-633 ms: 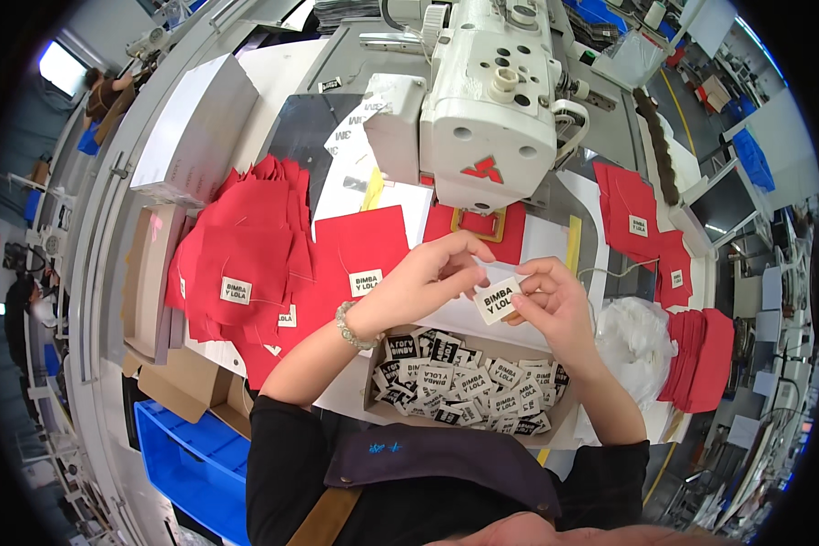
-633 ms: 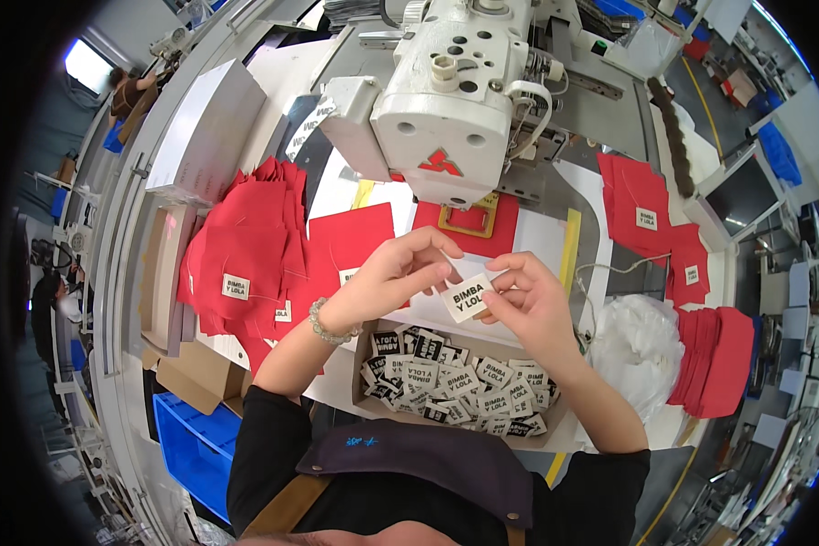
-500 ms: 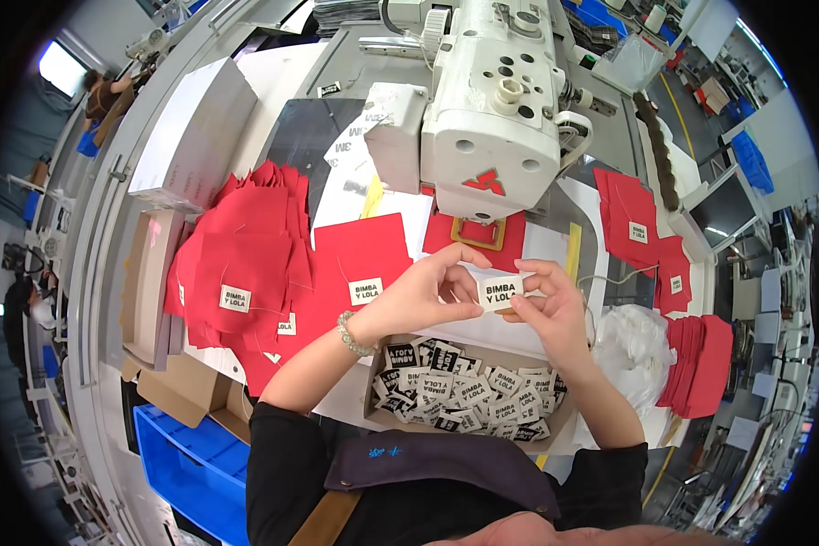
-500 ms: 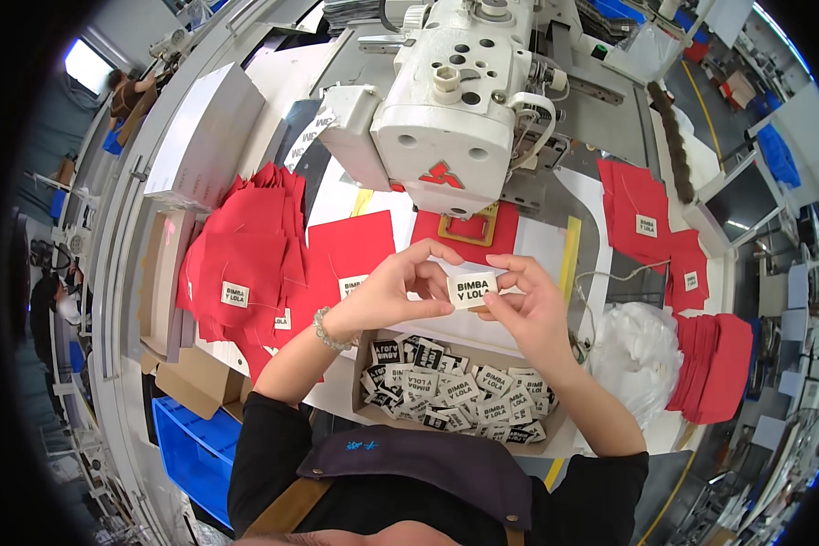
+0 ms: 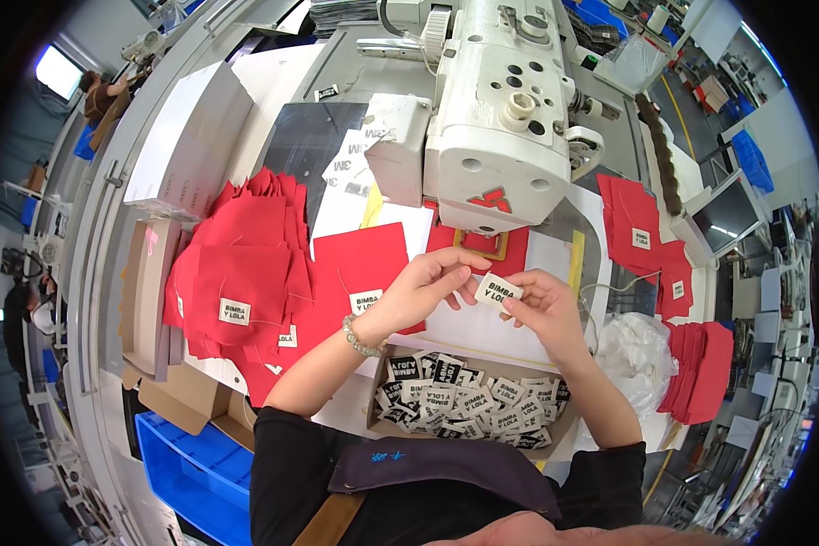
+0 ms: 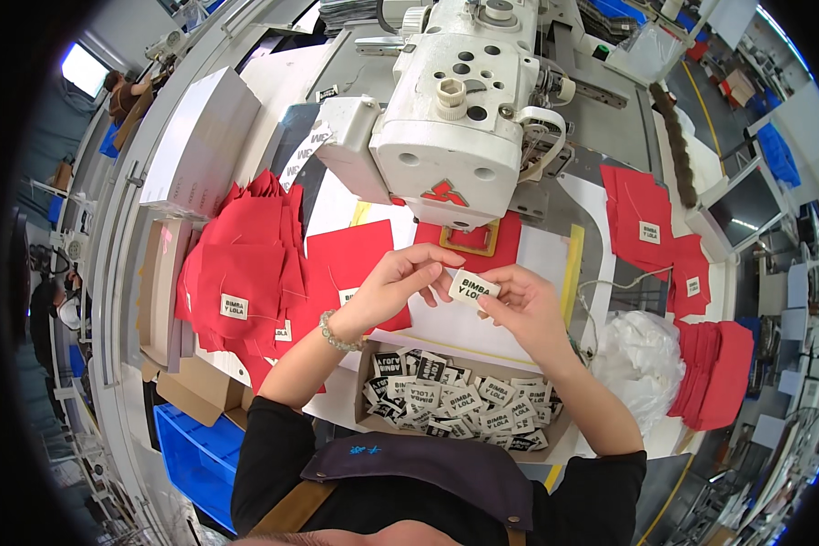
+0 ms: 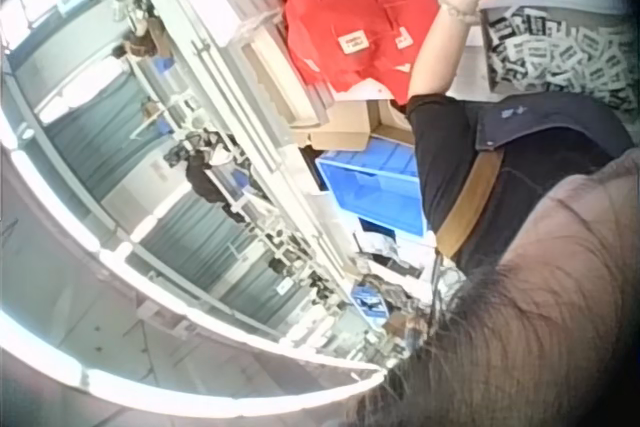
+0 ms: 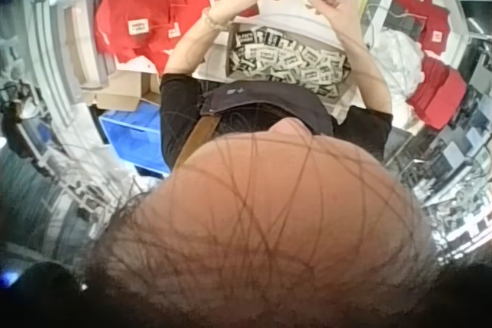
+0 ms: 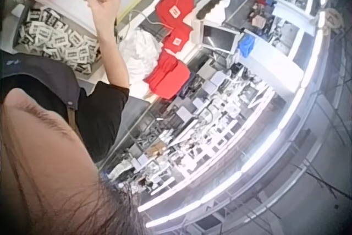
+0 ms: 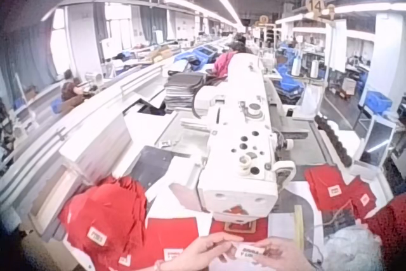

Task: The person places small white labels onto red fabric pieces and sews them using an industrial sewing machine. They handle the fabric and labels by hand, aligning them under the needle, operating the machine, and cutting the thread with scissors. The finished pieces are stacked on the table.

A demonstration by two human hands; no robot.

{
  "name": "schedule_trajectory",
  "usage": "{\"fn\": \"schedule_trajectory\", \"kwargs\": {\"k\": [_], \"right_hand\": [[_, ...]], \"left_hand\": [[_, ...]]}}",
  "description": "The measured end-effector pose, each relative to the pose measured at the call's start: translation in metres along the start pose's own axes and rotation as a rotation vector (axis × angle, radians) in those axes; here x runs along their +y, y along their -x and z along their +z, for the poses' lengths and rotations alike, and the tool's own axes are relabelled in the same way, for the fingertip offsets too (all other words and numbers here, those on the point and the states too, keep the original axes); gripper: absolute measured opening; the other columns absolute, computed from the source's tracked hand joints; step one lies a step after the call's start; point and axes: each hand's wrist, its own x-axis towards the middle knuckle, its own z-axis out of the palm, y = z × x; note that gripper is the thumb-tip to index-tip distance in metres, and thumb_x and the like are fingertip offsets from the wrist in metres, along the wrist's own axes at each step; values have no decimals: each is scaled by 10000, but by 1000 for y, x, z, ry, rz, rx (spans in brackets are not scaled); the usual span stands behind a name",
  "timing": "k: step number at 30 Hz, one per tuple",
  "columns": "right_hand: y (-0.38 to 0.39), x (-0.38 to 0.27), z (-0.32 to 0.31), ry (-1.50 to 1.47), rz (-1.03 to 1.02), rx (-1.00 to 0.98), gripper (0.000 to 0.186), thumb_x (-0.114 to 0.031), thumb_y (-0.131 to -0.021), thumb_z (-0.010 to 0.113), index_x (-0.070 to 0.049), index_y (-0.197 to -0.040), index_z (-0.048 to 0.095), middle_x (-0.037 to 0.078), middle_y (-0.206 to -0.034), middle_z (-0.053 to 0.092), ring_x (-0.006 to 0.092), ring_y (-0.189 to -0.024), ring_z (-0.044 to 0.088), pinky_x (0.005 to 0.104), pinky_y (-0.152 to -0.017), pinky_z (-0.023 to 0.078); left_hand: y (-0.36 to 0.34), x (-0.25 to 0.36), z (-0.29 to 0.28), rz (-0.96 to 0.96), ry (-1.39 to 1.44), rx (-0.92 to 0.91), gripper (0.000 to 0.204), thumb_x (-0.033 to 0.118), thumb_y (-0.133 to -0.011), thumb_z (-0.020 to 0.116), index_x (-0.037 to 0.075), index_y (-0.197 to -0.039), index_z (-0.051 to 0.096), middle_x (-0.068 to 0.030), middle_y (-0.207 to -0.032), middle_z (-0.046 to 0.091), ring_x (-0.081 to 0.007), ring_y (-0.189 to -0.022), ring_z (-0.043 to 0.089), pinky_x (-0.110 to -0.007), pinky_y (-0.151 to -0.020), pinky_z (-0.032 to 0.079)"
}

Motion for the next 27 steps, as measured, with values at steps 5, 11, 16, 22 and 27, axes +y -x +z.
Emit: {"fn": "schedule_trajectory", "kwargs": {"k": [5, 11, 16, 22, 27], "right_hand": [[0, -3, 0, -25, 13, 3, 238, -29, -871, 653, -8, -1098, 582, 51, -839, 682, 99, -718, 663, 200, -602, 473], [-2, 0, 0, -54, 43, 1, 269, -28, -864, 662, -7, -1115, 569, 60, -812, 682, 119, -704, 677, 213, -593, 485], [-3, 1, -2, -16, 65, -82, 282, -63, -859, 684, -14, -1114, 574, 50, -826, 675, 109, -745, 661, 216, -613, 479], [-1, -3, 14, 168, -265, 63, 198, -44, -840, 695, -11, -1022, 623, 48, -899, 666, 99, -837, 614, 245, -706, 474], [12, 0, 25, 117, -379, 112, 199, 27, -824, 681, 6, -1016, 631, 65, -911, 676, 113, -820, 628, 259, -753, 481]], "left_hand": [[-4, 2, 4, 32, 13, -6, 294, 74, -932, 587, 7, -1218, 577, -25, -939, 651, -79, -882, 608, -242, -718, 504], [-4, -4, 7, 73, -116, -8, 334, 54, -838, 690, 44, -1164, 617, 16, -883, 668, -36, -781, 586, -199, -665, 458], [-3, -5, 8, 72, -207, 63, 186, 73, -835, 690, 44, -1020, 689, 24, -779, 658, -26, -694, 564, -201, -617, 452], [7, 16, 16, 150, -471, -9, 213, 61, -817, 705, 57, -1030, 694, 5, -750, 641, -58, -665, 563, -228, -623, 439], [22, 30, 36, 251, -437, 189, 147, 72, -768, 757, 56, -869, 651, 4, -737, 618, -75, -689, 557, -242, -640, 429]]}}
